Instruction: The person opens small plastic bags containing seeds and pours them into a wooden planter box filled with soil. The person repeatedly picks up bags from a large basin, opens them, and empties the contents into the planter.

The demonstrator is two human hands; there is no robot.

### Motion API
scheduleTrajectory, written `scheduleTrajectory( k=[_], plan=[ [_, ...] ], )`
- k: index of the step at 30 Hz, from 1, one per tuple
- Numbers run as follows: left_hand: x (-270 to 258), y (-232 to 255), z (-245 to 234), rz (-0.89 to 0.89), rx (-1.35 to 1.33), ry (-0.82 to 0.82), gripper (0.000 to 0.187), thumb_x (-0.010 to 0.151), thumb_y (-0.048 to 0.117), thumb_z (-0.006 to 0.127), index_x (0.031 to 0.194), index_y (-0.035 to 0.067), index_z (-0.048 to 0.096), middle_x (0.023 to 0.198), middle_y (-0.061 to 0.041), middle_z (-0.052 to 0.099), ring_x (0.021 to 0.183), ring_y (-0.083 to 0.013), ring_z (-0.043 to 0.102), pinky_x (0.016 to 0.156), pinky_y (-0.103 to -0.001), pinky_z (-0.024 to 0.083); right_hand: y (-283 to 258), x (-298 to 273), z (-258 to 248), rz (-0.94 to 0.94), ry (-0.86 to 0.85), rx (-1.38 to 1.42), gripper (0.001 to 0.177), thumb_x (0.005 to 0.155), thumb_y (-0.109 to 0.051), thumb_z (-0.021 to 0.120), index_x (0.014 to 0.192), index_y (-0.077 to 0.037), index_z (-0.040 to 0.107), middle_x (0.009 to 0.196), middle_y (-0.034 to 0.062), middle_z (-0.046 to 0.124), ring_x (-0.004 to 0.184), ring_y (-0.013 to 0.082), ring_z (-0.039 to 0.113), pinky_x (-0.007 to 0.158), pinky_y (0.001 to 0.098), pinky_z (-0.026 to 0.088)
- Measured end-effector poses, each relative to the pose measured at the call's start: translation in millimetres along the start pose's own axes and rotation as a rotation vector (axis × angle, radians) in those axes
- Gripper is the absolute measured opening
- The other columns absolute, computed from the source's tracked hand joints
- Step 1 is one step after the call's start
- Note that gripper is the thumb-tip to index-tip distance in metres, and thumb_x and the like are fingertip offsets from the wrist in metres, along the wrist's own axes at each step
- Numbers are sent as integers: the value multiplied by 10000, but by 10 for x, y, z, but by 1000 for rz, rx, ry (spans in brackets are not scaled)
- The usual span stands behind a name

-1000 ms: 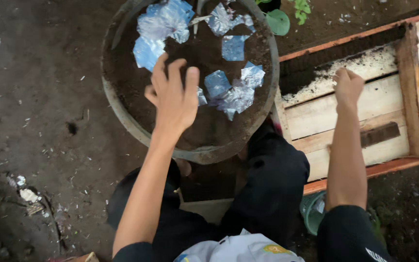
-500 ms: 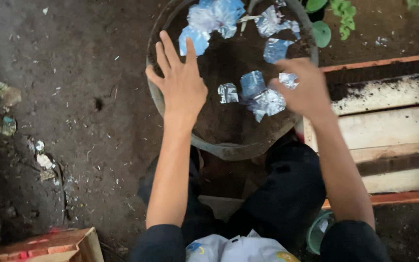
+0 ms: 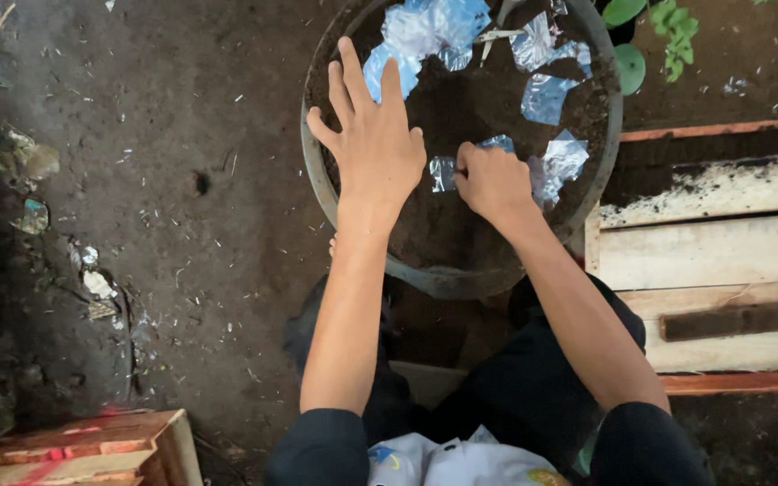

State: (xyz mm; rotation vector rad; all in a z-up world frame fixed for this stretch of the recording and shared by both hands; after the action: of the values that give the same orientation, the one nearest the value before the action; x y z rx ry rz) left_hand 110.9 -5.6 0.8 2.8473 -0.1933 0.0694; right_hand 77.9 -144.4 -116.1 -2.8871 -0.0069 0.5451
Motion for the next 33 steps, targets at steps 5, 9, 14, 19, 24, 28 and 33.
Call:
scheduleTrajectory(
  k=[5,9,14,19,24,28,33],
  plan=[
    [22,102,-63,15,-183,-124,488,812,213,597,1231,93,378,1359,-223,113,1268,-391,129,892,-656,175,-150,-178,-614,-35,17,419,83,819,-181,610,785,-106,598,714,41,570,620,201,522,554,341,415],
    [18,216,-16,32,-371,-335,441,832,288,465,1235,116,418,1290,-135,353,1179,-336,302,911,-607,86,-81,-314,-867,-150,3,928,82,841,-157,554,780,-113,519,787,36,563,392,34,322,343,153,258],
    [-74,566,-184,130,-662,-492,435,759,335,466,1161,169,482,1120,-19,551,1096,-198,461,921,-456,127,49,-404,-1070,-253,103,1280,131,827,-27,575,768,-82,472,553,18,453,450,63,387,444,204,329],
    [-54,744,-298,162,-917,-442,158,758,253,558,865,150,613,721,61,572,687,-61,521,708,-263,416,81,-434,-1131,-353,168,1290,78,817,-58,621,840,-77,549,776,41,606,629,70,531,561,181,434],
    [3,712,-286,150,-1075,-288,127,795,216,565,817,102,618,741,-11,610,665,-120,576,610,-260,506,149,-471,-1215,-373,201,1336,223,815,-234,629,989,-102,585,737,-33,560,474,13,333,411,145,274],
    [38,694,-328,128,-1040,-198,171,794,262,565,803,105,634,742,12,616,672,-98,551,601,-243,468,69,-519,-1239,-440,146,1371,190,811,-203,647,980,-124,607,763,-25,616,442,-7,311,388,121,248],
    [13,724,-400,139,-1061,-166,269,816,374,493,797,129,602,703,29,571,645,-94,502,593,-274,417,212,-488,-1214,-342,241,1414,127,838,-188,623,907,-82,639,590,-10,533,438,40,341,394,153,268]
  ],
)
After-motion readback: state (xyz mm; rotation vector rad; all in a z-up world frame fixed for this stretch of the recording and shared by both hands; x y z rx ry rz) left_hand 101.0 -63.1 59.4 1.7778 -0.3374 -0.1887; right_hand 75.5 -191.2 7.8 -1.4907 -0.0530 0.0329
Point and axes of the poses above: each hand's wrist, its own x-axis towards the middle knuckle, its own z-axis out of the palm, y = z × x, the point moved 10 cm from there along x, towards the middle knuckle
